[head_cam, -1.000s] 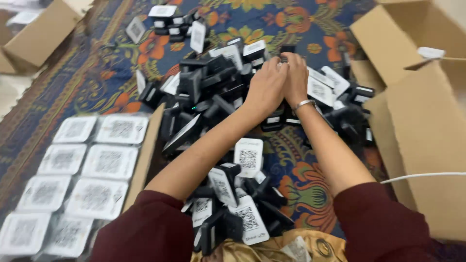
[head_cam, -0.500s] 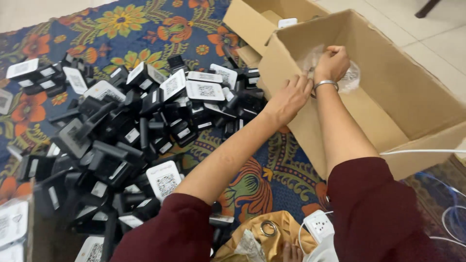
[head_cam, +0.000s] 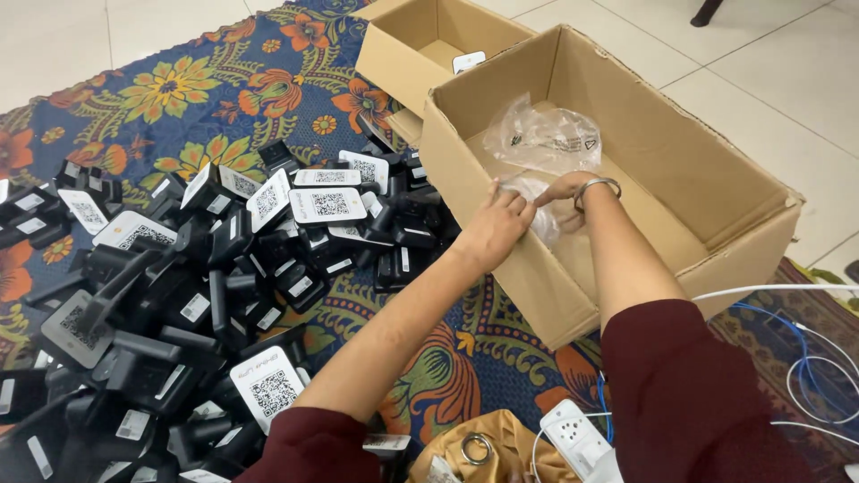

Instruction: The person packs QR-coded electronic items and accessories into cardboard boxes on a bed.

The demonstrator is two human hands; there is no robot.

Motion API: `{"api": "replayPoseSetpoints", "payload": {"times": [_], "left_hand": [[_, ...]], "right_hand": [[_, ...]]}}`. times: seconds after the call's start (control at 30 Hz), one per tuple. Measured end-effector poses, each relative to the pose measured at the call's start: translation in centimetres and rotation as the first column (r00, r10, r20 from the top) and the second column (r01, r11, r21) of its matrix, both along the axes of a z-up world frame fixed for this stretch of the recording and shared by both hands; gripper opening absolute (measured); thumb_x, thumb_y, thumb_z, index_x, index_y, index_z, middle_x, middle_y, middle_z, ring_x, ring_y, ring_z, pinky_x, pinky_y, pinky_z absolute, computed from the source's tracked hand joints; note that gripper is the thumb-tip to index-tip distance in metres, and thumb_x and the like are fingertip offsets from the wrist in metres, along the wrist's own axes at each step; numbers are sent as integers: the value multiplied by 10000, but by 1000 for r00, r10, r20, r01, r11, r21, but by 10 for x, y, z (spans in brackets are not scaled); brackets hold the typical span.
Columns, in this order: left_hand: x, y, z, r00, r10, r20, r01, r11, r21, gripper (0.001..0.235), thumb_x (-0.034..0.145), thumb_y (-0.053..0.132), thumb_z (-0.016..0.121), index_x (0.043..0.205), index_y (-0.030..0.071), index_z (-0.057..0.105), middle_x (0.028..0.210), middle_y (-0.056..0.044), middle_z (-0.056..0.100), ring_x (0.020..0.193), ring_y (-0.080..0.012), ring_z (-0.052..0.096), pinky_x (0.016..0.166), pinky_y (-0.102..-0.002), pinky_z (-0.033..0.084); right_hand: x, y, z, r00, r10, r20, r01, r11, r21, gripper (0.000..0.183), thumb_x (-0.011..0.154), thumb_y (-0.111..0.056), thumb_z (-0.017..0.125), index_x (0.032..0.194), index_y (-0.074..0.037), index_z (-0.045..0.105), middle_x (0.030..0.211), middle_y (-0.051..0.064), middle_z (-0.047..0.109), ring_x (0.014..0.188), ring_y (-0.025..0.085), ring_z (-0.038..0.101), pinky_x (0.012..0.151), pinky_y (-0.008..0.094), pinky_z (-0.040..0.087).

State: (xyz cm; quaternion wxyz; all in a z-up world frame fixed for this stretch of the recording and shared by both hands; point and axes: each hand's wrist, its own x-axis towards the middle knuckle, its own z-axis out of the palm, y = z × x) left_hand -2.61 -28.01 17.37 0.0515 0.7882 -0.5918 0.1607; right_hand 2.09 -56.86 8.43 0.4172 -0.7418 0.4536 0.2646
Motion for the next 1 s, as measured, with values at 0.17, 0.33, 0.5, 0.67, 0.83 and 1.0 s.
{"api": "replayPoseSetpoints", "payload": {"times": [0.17,0.33,0.5,0.67,0.83,1.0], "left_hand": [[-1,0,-10,999,19,32,-14,992,-122,448,936,110,500,1375,20,509,1372,-181,563,1356,-331,495,1231,-547,268],[-3,11,3,999,44,17,-39,975,-221,630,803,48,559,1415,-33,434,1516,-288,413,1430,-423,421,1207,-515,276],[38,41,15,978,126,-166,-163,959,-232,834,707,-49,622,1494,-91,347,1543,-379,306,1366,-505,410,1175,-514,318],[116,128,-16,848,243,-472,-449,801,-395,700,889,117,644,1490,-103,361,1512,-418,344,1346,-545,442,1149,-504,379],[182,253,-75,470,465,-750,-836,508,-209,820,979,524,562,1476,-99,369,1403,-440,426,1239,-574,515,1055,-536,440],[178,357,-87,-232,278,-932,-923,239,301,1029,985,794,287,1409,-98,577,1250,-304,696,1109,-456,703,959,-567,545]], "right_hand": [[6,21,3,997,77,12,-78,986,148,436,909,-252,749,1247,-45,567,887,84,706,668,174,701,611,369,590],[40,-3,-37,918,-16,396,56,995,-88,189,864,-169,717,997,-39,681,821,123,683,739,256,685,639,397,546],[58,46,42,439,208,874,717,505,-481,170,735,-37,731,899,6,738,1023,256,654,955,436,646,844,475,494],[70,176,139,-24,309,951,707,678,-202,230,846,31,636,1068,2,690,1118,146,646,994,298,682,891,378,527],[115,287,120,-20,328,944,135,937,-323,80,890,-117,757,937,-60,790,911,99,731,812,182,739,755,297,579],[111,369,100,311,394,865,-681,727,-87,239,799,-243,844,912,-35,815,795,34,773,682,107,728,600,259,531]]}}
